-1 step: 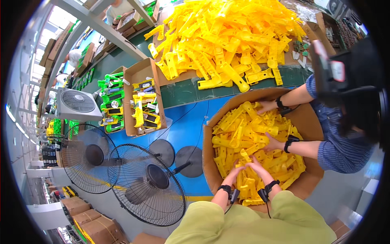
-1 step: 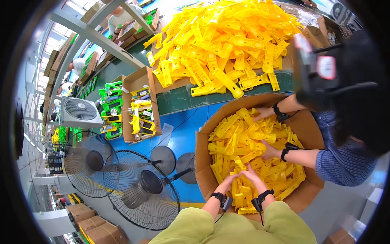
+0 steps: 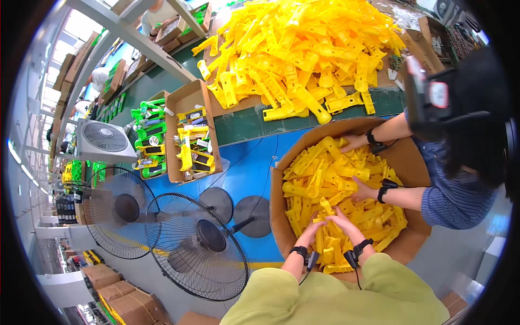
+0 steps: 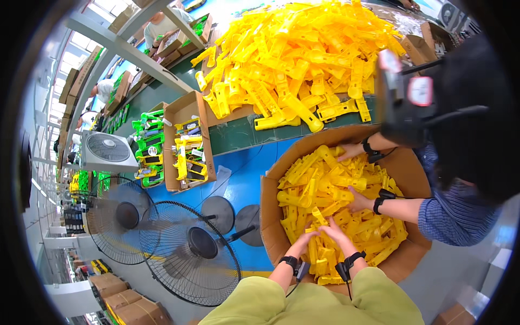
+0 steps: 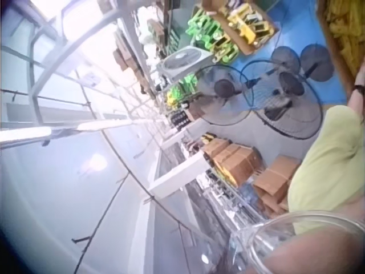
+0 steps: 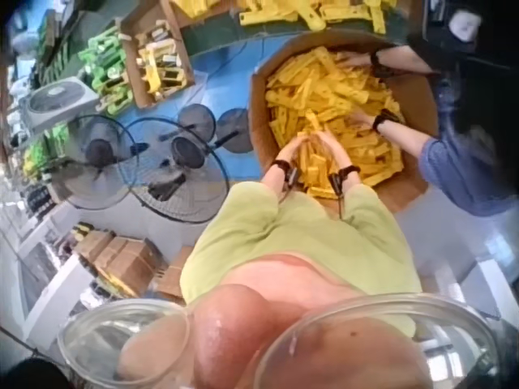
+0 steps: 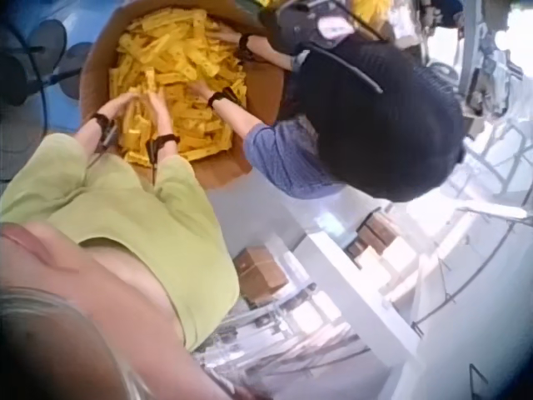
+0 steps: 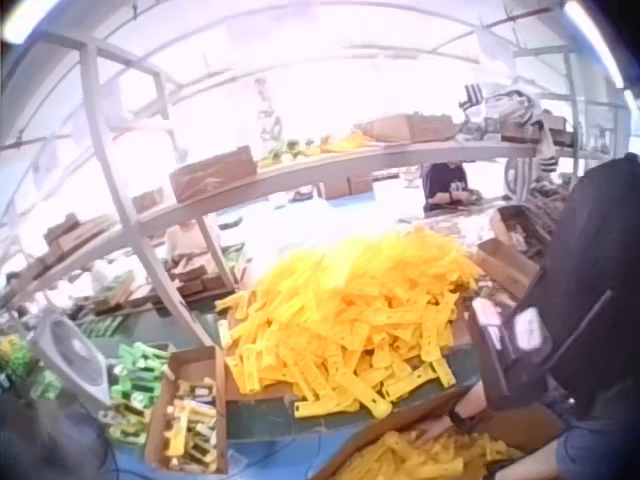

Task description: The worker is assembling small electronic lighting components by inserting circuit boards and plastic caps into yellow housings.

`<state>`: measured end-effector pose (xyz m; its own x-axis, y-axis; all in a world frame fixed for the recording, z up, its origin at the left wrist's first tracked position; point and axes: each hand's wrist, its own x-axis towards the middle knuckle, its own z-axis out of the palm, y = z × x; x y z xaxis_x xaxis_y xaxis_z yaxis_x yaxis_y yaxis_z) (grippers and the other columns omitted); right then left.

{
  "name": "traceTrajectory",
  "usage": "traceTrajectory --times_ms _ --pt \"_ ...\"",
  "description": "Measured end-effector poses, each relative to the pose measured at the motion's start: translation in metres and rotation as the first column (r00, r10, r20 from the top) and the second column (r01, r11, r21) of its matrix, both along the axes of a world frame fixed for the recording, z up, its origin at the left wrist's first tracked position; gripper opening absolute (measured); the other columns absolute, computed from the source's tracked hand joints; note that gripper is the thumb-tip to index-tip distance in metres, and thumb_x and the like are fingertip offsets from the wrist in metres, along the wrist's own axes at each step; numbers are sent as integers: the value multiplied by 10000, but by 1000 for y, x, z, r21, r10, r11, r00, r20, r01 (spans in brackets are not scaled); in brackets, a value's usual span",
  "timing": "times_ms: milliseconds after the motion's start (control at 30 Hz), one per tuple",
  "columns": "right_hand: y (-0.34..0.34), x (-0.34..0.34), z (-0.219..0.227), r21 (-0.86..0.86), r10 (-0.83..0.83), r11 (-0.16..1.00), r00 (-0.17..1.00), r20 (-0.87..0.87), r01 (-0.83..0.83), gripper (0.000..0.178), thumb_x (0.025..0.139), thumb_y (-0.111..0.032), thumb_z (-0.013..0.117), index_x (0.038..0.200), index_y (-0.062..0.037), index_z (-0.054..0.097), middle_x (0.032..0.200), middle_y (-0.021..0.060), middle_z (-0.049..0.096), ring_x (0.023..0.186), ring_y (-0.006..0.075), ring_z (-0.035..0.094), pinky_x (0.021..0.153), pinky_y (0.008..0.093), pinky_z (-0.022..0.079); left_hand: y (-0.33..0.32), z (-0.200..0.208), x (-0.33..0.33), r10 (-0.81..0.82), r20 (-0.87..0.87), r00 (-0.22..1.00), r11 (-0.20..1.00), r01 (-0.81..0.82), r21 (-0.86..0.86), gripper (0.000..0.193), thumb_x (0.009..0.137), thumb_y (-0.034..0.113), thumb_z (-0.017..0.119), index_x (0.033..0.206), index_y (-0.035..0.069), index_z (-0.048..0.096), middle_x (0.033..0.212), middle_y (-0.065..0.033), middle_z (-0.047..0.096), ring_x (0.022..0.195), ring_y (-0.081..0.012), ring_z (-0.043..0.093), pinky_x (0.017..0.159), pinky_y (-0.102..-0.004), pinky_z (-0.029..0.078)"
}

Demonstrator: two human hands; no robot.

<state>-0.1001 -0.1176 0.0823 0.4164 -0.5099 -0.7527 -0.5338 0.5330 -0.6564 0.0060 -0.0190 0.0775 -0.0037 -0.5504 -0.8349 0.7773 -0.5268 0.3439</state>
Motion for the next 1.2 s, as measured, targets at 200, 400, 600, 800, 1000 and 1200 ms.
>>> traceTrajectory --times_ms 200,400,600,800,1000,1200 --pt "-21 25 63 10 69 997 973 221 -73 483 768 -285 552 1147 -24 406 1110 117 481 1043 198 438 883 281 326 -14 41 36 -3 109 994 969 30 -247 660 658 74 585 1246 74 286 1095 -68 474 1016 -183 440 863 -286 346" --pt "-57 60 121 -297 228 935 970 91 -192 528 817 -414 422 1185 -39 374 1153 169 459 1083 253 430 899 311 322 -51 120 78 -12 238 971 935 96 -343 611 688 123 599 1227 88 312 1111 -67 461 1006 -186 450 828 -311 389" --pt "-58 72 124 -294 314 893 940 -131 -339 535 819 -438 401 1156 -22 411 1126 173 478 1048 275 452 870 322 346 -46 125 93 -140 135 981 957 169 -238 467 695 221 589 1120 105 431 1035 -61 524 920 -205 513 791 -341 411" --pt "-81 96 123 -59 346 938 933 103 -341 564 793 -476 408 1088 0 474 1027 181 539 929 269 528 801 337 392 -57 143 119 -84 -79 993 978 67 -199 396 725 288 550 1047 61 506 1002 -84 569 898 -215 539 783 -346 423" --pt "-88 112 98 -201 334 908 926 -177 -367 589 765 -505 439 988 30 542 947 205 566 912 287 543 757 343 416 -74 134 127 -97 -110 989 990 84 -116 334 712 249 577 994 78 524 933 -75 580 854 -215 551 765 -337 439" --pt "-200 186 280 -406 -46 904 975 217 134 578 793 -410 465 1164 27 390 1137 226 458 1047 296 459 874 361 348 -216 240 236 -154 90 984 812 177 -556 350 741 295 549 1013 80 501 928 -59 568 839 -201 556 751 -331 462"
